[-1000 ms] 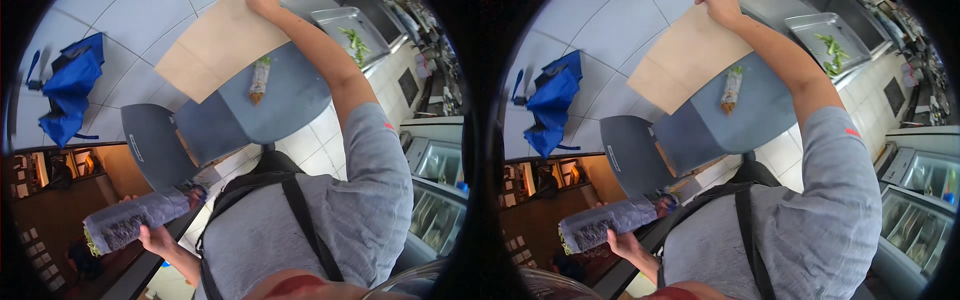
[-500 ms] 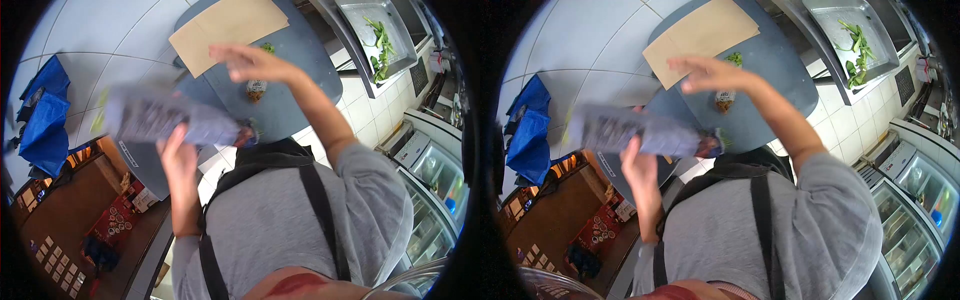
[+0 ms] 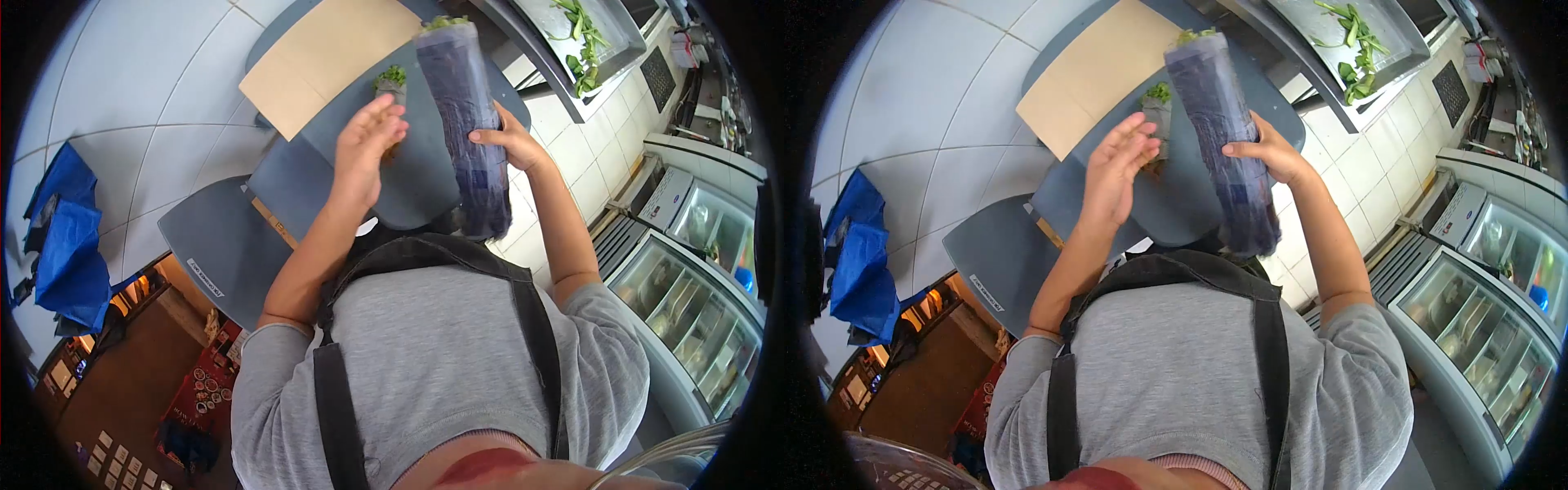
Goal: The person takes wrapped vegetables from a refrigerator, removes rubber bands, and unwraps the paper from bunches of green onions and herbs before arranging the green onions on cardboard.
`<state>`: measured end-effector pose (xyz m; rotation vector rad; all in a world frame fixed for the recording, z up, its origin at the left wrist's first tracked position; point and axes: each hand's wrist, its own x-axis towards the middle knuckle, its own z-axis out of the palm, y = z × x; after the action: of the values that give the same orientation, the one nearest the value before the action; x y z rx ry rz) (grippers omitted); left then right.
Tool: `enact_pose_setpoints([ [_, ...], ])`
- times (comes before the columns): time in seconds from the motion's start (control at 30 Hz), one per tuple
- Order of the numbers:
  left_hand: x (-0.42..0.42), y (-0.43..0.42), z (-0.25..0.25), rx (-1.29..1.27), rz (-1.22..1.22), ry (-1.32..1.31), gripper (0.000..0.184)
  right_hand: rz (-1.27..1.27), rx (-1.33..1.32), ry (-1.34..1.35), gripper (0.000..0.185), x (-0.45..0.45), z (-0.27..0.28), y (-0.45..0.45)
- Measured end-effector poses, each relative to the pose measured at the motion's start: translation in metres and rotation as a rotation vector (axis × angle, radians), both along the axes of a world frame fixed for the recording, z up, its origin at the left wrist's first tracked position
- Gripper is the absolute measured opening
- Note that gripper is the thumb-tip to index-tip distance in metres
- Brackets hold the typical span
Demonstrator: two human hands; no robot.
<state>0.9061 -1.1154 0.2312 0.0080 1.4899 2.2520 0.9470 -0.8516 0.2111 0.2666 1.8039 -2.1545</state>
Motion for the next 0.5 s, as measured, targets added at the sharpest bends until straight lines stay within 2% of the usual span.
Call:
enact_pose_setpoints([
  [0.07, -0.009, 0.004, -0.007, -0.037, 0.091, 0.048, 0.039, 0.101, 0.103, -0.041, 0.094, -0.012, -0.007, 0.020],
  [0.1, -0.015, 0.005, -0.014, -0.084, 0.130, 0.087, 0.038, 0.068, 0.356, -0.022, 0.095, -0.022, -0.058, 0.039],
  [0.17, -0.017, 0.004, -0.027, -0.245, 0.186, 0.120, 0.044, 0.243, 0.443, -0.052, 0.096, -0.051, -0.081, 0.051],
  [0.2, -0.017, 0.007, -0.037, -0.483, 0.174, 0.229, 0.049, 0.334, 0.485, -0.062, 0.096, -0.056, -0.086, 0.051],
  [0.27, -0.021, 0.015, -0.068, -0.945, 0.146, 0.459, 0.059, 0.338, 0.990, 0.156, 0.099, -0.068, -0.077, 0.045],
  [0.3, -0.022, 0.019, -0.088, -1.042, 0.096, 0.457, 0.080, 0.332, 1.240, 0.275, 0.100, -0.071, -0.074, 0.044],
  [0.4, -0.016, 0.042, -0.123, -1.355, 0.171, 0.668, 0.086, 0.086, 0.858, 0.502, 0.092, -0.065, -0.089, 0.047],
  [0.43, -0.017, 0.046, -0.122, -1.311, 0.155, 0.553, 0.092, 0.124, 0.898, 0.586, 0.096, -0.056, -0.086, 0.040],
  [0.5, -0.026, 0.043, -0.135, -1.284, 0.225, 0.562, 0.092, 0.168, 1.084, 0.463, 0.102, -0.036, -0.076, 0.020],
])
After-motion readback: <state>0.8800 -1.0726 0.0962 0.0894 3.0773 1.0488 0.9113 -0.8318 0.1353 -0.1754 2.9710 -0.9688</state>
